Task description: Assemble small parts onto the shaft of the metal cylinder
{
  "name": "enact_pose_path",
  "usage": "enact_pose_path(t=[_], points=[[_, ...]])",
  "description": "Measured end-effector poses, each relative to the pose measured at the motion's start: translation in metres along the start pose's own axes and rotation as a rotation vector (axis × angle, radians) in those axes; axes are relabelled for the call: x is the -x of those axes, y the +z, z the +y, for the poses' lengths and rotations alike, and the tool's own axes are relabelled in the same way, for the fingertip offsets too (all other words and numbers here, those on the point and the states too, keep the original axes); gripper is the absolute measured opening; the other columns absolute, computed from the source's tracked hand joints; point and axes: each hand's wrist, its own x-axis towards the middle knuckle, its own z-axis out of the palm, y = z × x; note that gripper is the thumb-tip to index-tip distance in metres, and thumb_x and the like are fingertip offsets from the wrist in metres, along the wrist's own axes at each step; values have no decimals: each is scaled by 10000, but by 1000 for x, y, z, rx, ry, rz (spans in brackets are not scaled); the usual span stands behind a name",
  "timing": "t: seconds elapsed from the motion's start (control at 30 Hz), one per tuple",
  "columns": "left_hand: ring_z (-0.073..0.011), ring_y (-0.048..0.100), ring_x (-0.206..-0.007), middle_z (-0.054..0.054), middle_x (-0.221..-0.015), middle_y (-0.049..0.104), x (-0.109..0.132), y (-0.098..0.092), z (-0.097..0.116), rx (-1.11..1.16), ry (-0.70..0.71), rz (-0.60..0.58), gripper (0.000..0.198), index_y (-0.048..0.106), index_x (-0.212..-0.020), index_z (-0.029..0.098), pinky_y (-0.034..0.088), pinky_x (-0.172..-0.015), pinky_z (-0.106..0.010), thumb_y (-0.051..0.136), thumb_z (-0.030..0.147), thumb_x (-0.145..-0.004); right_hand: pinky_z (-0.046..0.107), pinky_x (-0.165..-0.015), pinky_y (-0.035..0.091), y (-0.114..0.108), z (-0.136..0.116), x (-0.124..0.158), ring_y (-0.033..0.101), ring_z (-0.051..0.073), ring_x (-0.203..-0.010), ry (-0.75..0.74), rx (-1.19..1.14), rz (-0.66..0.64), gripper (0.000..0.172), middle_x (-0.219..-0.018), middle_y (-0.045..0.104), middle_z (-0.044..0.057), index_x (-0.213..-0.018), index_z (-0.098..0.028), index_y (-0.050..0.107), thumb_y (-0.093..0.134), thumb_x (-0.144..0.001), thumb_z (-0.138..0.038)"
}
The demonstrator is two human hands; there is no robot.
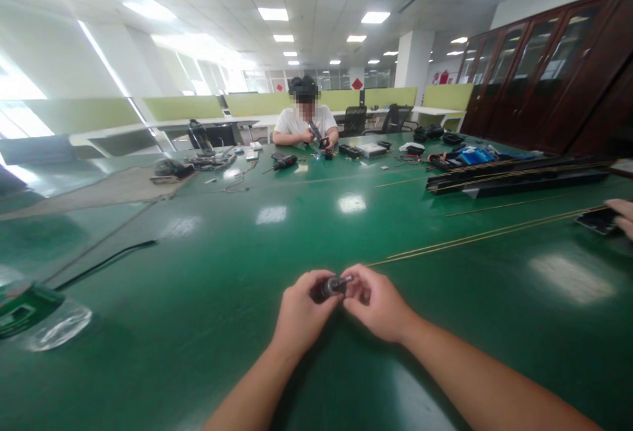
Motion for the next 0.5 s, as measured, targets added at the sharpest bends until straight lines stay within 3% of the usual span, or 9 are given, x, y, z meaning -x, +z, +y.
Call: enact_pose_path(t=[0.17,0.5], points=[[-182,615,-834,7,-906,677,0,-1,0,-64,66,29,273,695,-935,244,477,-764,-305,721,106,-701,234,-591,462,-1,-5,1,570,130,-619,10,30,-10,234,-756,645,-7,-996,-198,652,696,-769,-229],[-172,637,-809,-1,-880,696,1,-1,2,30,88,-16,177,701,-906,223,485,-731,-284,697,174,-736,240,-605,461,-4,-7,-2,595,151,-641,47,25,30,103,-731,677,16,-848,-173,704,685,-777,-245]])
